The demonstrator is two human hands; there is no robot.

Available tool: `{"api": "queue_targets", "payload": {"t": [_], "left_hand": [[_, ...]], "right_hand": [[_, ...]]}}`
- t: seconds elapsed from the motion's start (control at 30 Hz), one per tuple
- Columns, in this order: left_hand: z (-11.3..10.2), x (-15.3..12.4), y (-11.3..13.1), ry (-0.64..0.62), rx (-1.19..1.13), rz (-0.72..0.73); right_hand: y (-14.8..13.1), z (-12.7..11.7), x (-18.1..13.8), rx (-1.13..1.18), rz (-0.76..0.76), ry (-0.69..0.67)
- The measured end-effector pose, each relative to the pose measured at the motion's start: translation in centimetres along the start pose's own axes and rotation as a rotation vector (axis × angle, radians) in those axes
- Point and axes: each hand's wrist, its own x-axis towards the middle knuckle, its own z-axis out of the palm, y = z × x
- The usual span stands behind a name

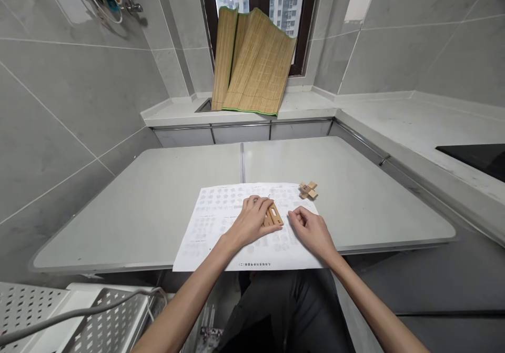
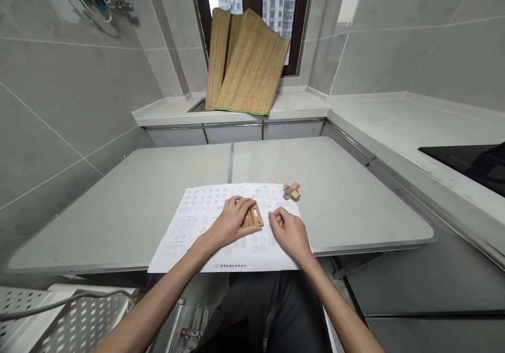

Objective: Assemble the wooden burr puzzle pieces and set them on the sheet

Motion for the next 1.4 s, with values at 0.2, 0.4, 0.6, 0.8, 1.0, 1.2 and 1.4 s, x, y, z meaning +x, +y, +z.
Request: {"api": "queue_targets", "payload": {"t": [0.2, 0.4, 0.6, 0.8, 1.0, 1.2, 1.4], "left_hand": [[0.0, 0.5, -0.2, -0.072, -0.136, 0.017], [-0.3, -0.5, -1.7, -0.012, -0.135, -0.065], [-1.0, -1.8, -3.2, 0.047, -0.065, -0.091], [-1.0, -2.4, -3.6, 0.065, -0.066, -0.089], [-1.3, -2.5, -3.5, 0.094, -0.102, -0.113], [-1.5, -2.7, -3.2, 0.101, -0.124, -0.168], [-1.2, -2.6, -3.5, 0.083, -0.098, -0.185]], "right_hand": [[0.2, 0.1, -0.1, -0.007, 0.008, -0.012], [0.1, 0.1, -0.3, -0.042, -0.022, -0.047], [-0.2, 0.3, -0.5, -0.11, -0.106, -0.094], [0.0, 0.4, -0.7, -0.218, -0.255, -0.123], [0.1, 0.5, -0.7, -0.231, -0.265, -0.124], [-0.2, 0.7, -0.8, -0.26, -0.228, -0.083], [0.4, 1.1, -0.7, -0.265, -0.182, 0.003]]}}
